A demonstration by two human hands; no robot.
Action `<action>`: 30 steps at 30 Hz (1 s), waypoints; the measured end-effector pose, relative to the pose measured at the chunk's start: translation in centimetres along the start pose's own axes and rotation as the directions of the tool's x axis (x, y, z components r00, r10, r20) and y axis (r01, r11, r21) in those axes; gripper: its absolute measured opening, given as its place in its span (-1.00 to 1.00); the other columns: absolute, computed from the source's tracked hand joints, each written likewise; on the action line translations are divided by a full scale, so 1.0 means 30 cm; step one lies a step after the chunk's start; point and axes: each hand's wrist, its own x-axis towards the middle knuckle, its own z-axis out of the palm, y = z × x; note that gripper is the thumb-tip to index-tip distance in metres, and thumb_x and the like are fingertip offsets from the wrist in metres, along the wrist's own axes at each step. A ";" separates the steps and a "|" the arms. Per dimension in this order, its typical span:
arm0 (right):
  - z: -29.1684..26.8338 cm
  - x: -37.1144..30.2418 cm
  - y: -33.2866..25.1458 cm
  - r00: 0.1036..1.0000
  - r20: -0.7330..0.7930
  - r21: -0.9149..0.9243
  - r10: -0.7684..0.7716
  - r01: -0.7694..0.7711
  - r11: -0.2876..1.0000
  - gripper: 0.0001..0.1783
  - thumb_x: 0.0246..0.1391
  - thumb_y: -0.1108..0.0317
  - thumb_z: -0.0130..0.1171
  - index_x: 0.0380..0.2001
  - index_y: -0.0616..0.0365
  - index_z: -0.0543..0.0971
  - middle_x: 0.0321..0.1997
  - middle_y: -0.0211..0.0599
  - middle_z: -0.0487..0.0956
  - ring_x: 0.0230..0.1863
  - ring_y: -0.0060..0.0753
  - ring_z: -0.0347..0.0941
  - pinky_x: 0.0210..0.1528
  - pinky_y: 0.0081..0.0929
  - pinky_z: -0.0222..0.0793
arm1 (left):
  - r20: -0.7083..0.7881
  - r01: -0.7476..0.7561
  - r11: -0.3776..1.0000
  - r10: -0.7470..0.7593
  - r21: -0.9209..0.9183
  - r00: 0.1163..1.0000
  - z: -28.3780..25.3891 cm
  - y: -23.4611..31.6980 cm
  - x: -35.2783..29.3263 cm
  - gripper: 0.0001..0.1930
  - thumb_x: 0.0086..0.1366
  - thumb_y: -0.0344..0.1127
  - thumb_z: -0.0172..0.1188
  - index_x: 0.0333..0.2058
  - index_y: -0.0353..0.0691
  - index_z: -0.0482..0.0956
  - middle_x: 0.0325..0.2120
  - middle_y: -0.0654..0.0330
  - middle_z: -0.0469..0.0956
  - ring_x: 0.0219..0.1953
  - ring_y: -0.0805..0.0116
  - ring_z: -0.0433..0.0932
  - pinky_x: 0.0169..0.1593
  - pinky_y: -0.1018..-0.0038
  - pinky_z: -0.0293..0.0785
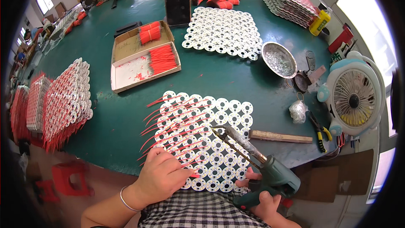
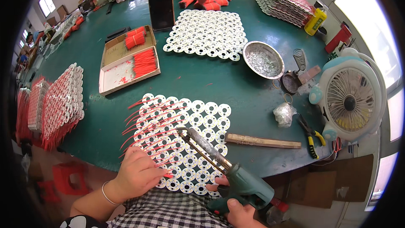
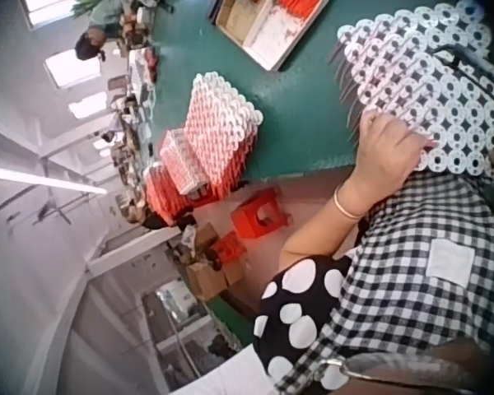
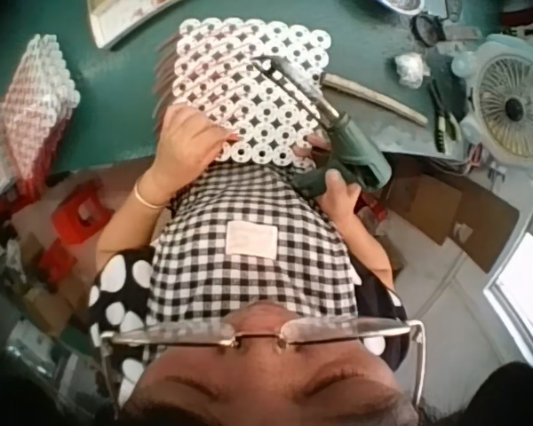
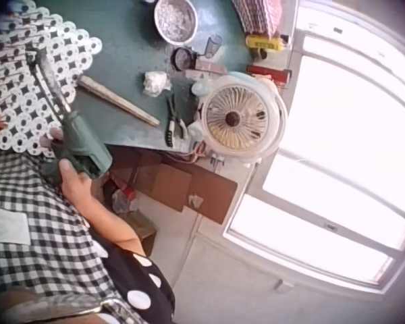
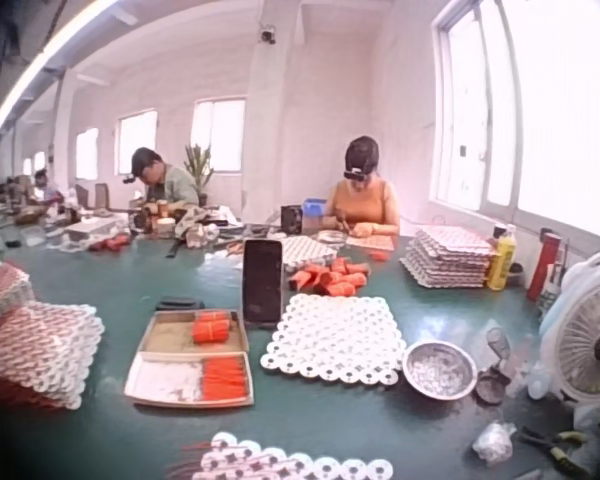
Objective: The person takes red wires from a box, places them onto circular LED circuit boards, and solders them in place using a soldering iron.
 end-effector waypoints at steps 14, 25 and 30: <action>-0.241 -0.136 -0.075 0.976 0.178 -0.427 0.129 -0.041 0.904 -0.42 0.14 0.09 0.25 0.11 0.25 0.47 -0.23 -0.07 0.65 -0.13 -0.17 0.60 -0.10 -0.24 0.55 | -0.103 0.091 0.982 -0.075 0.165 0.992 -0.006 0.133 -0.035 -0.77 -0.07 -0.37 0.41 -0.34 -0.02 0.71 -0.53 0.46 0.38 -0.39 0.43 0.43 -0.16 0.28 0.18; -0.252 -0.139 -0.048 0.916 0.400 -0.721 0.016 0.304 0.623 -0.46 0.10 0.39 0.31 0.14 0.29 0.43 0.06 -0.08 0.55 0.03 -0.13 0.51 0.12 -0.19 0.41 | -0.094 0.124 0.980 -0.110 0.155 0.989 0.020 0.140 -0.040 -0.78 -0.04 -0.38 0.44 -0.34 -0.05 0.70 -0.55 0.44 0.38 -0.40 0.40 0.46 -0.10 0.23 0.16; -0.248 -0.124 -0.049 0.912 0.390 -0.689 0.125 0.198 0.697 -0.46 0.10 0.40 0.30 0.15 0.29 0.43 0.07 -0.05 0.55 0.07 -0.12 0.50 0.13 -0.17 0.41 | -0.058 0.134 0.975 -0.126 0.180 0.990 0.007 0.147 -0.029 -0.87 0.14 -0.28 0.32 -0.31 -0.05 0.69 -0.52 0.38 0.37 -0.33 0.40 0.46 -0.09 0.26 0.22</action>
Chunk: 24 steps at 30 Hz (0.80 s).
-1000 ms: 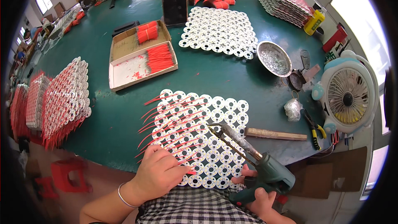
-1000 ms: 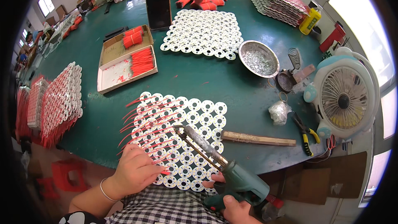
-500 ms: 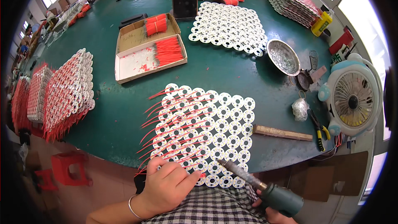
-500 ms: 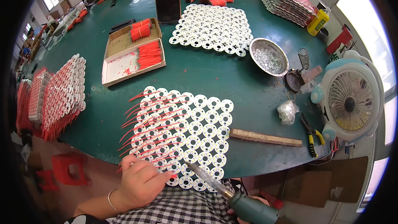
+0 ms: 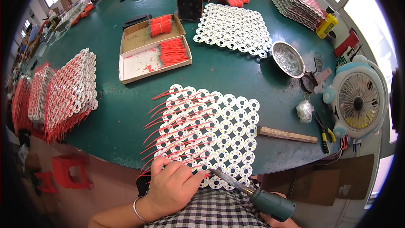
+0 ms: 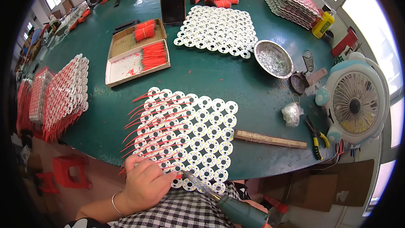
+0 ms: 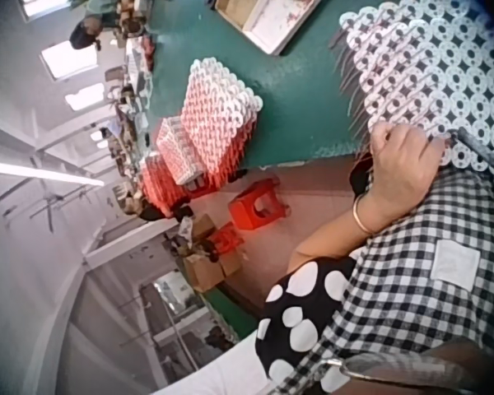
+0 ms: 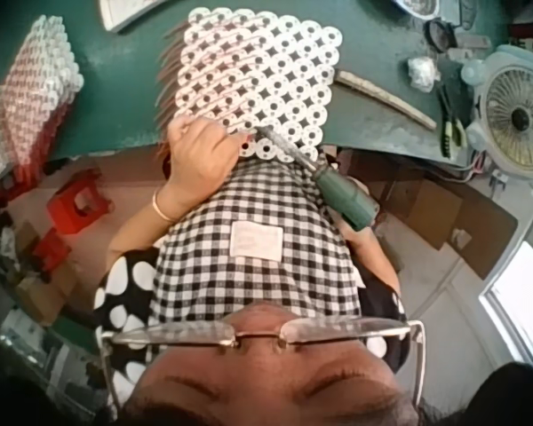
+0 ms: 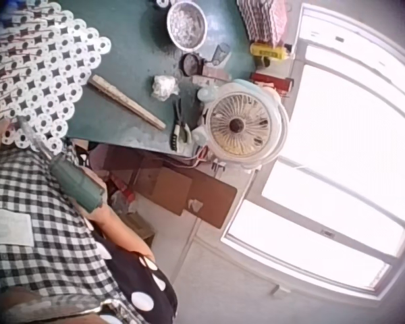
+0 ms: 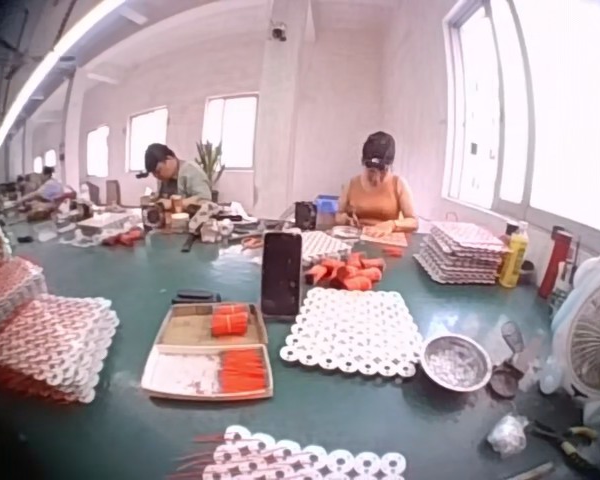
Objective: The person takes red wires from a box, places them onto circular LED circuit boards, and solders them in place using a soldering iron.
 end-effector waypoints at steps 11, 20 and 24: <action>-0.001 0.011 -0.008 0.993 -0.012 -0.122 -0.118 0.116 0.986 -0.43 0.07 0.40 0.33 0.15 0.32 0.45 0.10 -0.04 0.55 0.04 -0.09 0.55 0.10 -0.22 0.47 | -0.006 0.017 1.000 -0.017 -0.020 1.000 0.017 -0.004 -0.009 -0.76 -0.08 -0.37 0.42 -0.34 -0.02 0.71 -0.55 0.43 0.36 -0.37 0.37 0.45 -0.10 0.22 0.18; 0.001 -0.038 -0.053 0.963 -0.209 0.425 0.169 -0.067 0.903 -0.38 0.24 -0.07 0.17 0.07 0.30 0.52 -0.10 -0.19 0.64 -0.33 -0.41 0.55 -0.27 -0.40 0.48 | 0.018 0.027 0.998 -0.026 -0.056 0.999 0.014 -0.013 -0.011 -0.83 0.08 -0.34 0.34 -0.29 -0.06 0.69 -0.51 0.40 0.34 -0.34 0.38 0.42 -0.08 0.27 0.23; -0.033 -0.188 0.167 0.996 0.041 -0.076 0.076 -0.073 0.994 -0.50 0.10 0.43 0.31 0.13 0.25 0.49 0.14 -0.03 0.55 0.16 -0.02 0.47 0.18 -0.11 0.35 | -0.051 0.072 0.990 -0.079 -0.122 0.996 0.003 -0.006 -0.018 -0.84 0.08 -0.35 0.32 -0.31 -0.06 0.69 -0.50 0.43 0.38 -0.30 0.40 0.44 -0.07 0.27 0.22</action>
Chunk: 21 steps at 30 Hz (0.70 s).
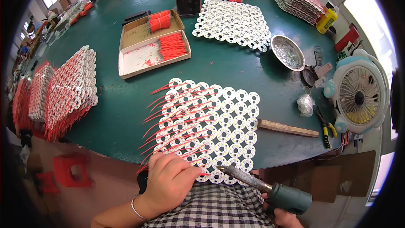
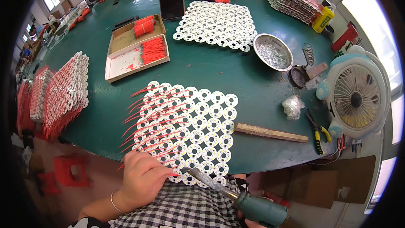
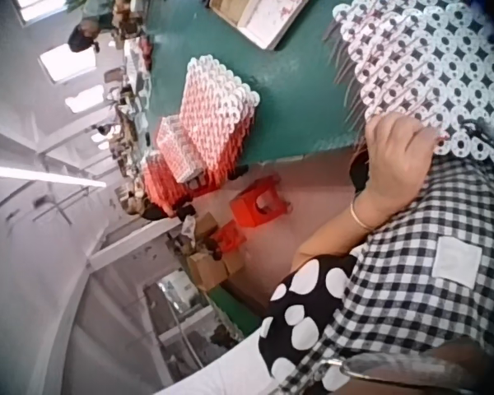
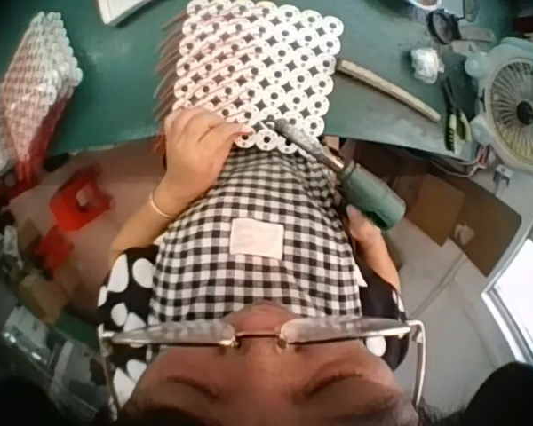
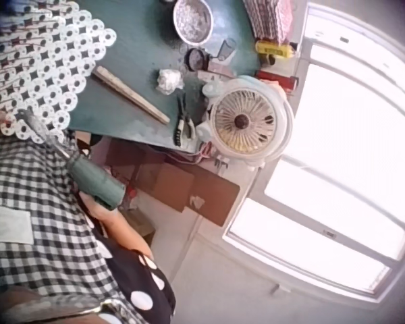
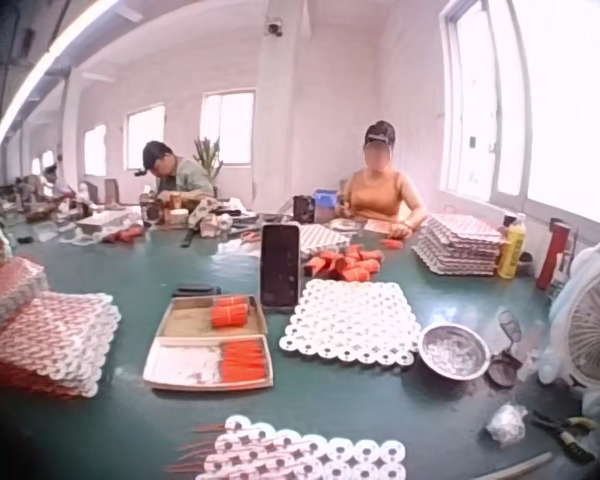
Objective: The person takes red wires from a box, places them onto circular LED circuit boards, and solders them in place using a soldering iron.
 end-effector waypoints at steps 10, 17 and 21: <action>0.005 0.101 -0.182 0.992 -0.119 0.199 -0.033 0.056 0.978 -0.53 0.08 0.46 0.30 0.09 0.27 0.52 0.11 0.00 0.56 0.07 -0.01 0.52 0.13 -0.15 0.39 | -0.020 -0.125 0.986 0.128 0.106 0.992 -0.007 0.015 -0.059 -0.78 -0.10 -0.36 0.40 -0.39 0.02 0.69 -0.57 0.48 0.37 -0.45 0.46 0.43 -0.13 0.31 0.13; -0.001 0.118 -0.199 0.995 -0.081 0.083 -0.052 0.059 0.995 -0.48 0.08 0.44 0.30 0.13 0.29 0.46 0.12 -0.03 0.53 0.09 -0.08 0.50 0.15 -0.18 0.40 | -0.005 -0.066 0.988 0.067 0.138 0.998 -0.014 0.020 -0.052 -0.73 -0.11 -0.41 0.42 -0.34 0.00 0.70 -0.55 0.47 0.38 -0.40 0.44 0.44 -0.12 0.28 0.12; 0.020 0.125 -0.184 0.996 -0.093 0.131 -0.010 0.022 0.991 -0.48 0.08 0.47 0.28 0.13 0.27 0.45 0.13 -0.04 0.52 0.11 -0.07 0.47 0.17 -0.16 0.36 | 0.012 -0.055 0.991 0.054 0.120 0.998 -0.012 0.018 -0.056 -0.78 0.00 -0.38 0.37 -0.31 -0.03 0.70 -0.53 0.44 0.35 -0.37 0.44 0.42 -0.11 0.28 0.12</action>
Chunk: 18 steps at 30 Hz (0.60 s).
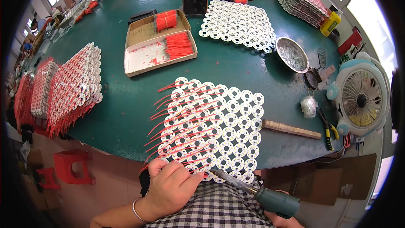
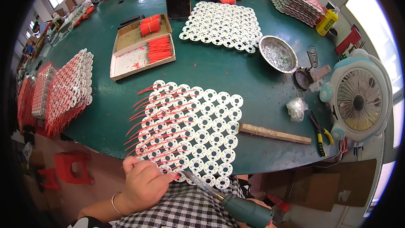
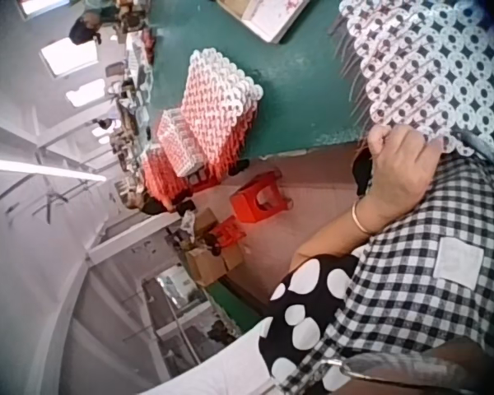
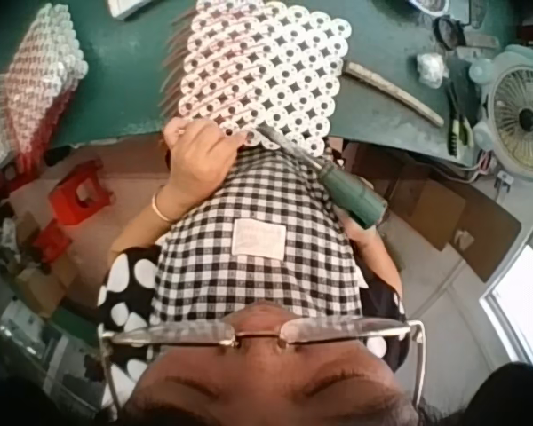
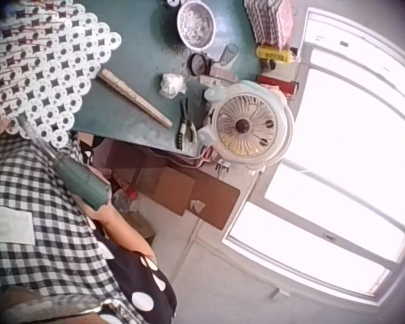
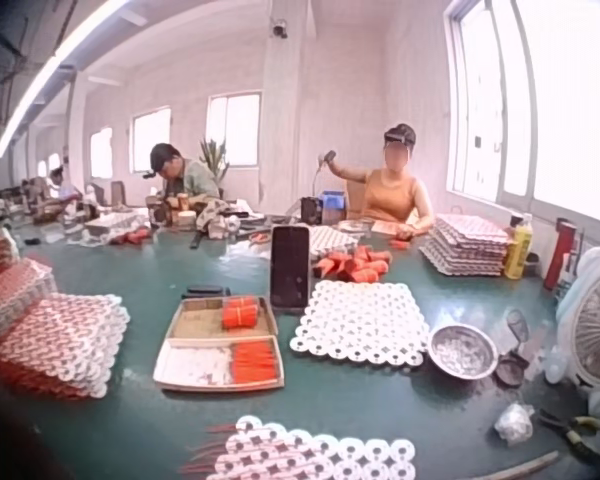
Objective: The person takes red wires from a box, places them onto circular LED circuit boards, and solders them in place using a soldering iron.
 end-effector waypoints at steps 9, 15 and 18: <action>-0.003 0.034 -0.017 0.996 0.074 -0.023 -0.048 0.050 0.998 -0.45 0.09 0.43 0.28 0.17 0.25 0.44 0.15 -0.05 0.50 0.12 -0.05 0.46 0.17 -0.14 0.36 | 0.046 0.008 1.000 -0.007 -0.021 0.999 -0.004 0.003 0.001 -0.82 0.11 -0.33 0.29 -0.27 -0.07 0.69 -0.51 0.40 0.34 -0.33 0.41 0.40 -0.09 0.28 0.15; -0.011 0.032 0.001 0.990 0.097 -0.091 -0.099 0.108 0.990 -0.45 0.11 0.38 0.28 0.17 0.26 0.43 0.15 -0.04 0.51 0.12 -0.04 0.47 0.16 -0.14 0.38 | 0.044 0.015 1.000 -0.014 -0.021 0.999 -0.002 0.006 0.001 -0.83 0.09 -0.34 0.29 -0.29 -0.09 0.70 -0.51 0.39 0.34 -0.33 0.39 0.39 -0.09 0.28 0.15; -0.031 0.051 -0.050 0.982 0.150 -0.201 -0.118 0.147 0.968 -0.47 0.12 0.37 0.28 0.15 0.28 0.44 0.11 -0.04 0.54 0.08 -0.04 0.50 0.13 -0.17 0.42 | 0.053 0.025 1.000 -0.024 -0.013 0.998 -0.003 0.012 0.002 -0.83 0.08 -0.34 0.30 -0.30 -0.09 0.70 -0.52 0.39 0.34 -0.34 0.40 0.39 -0.09 0.28 0.16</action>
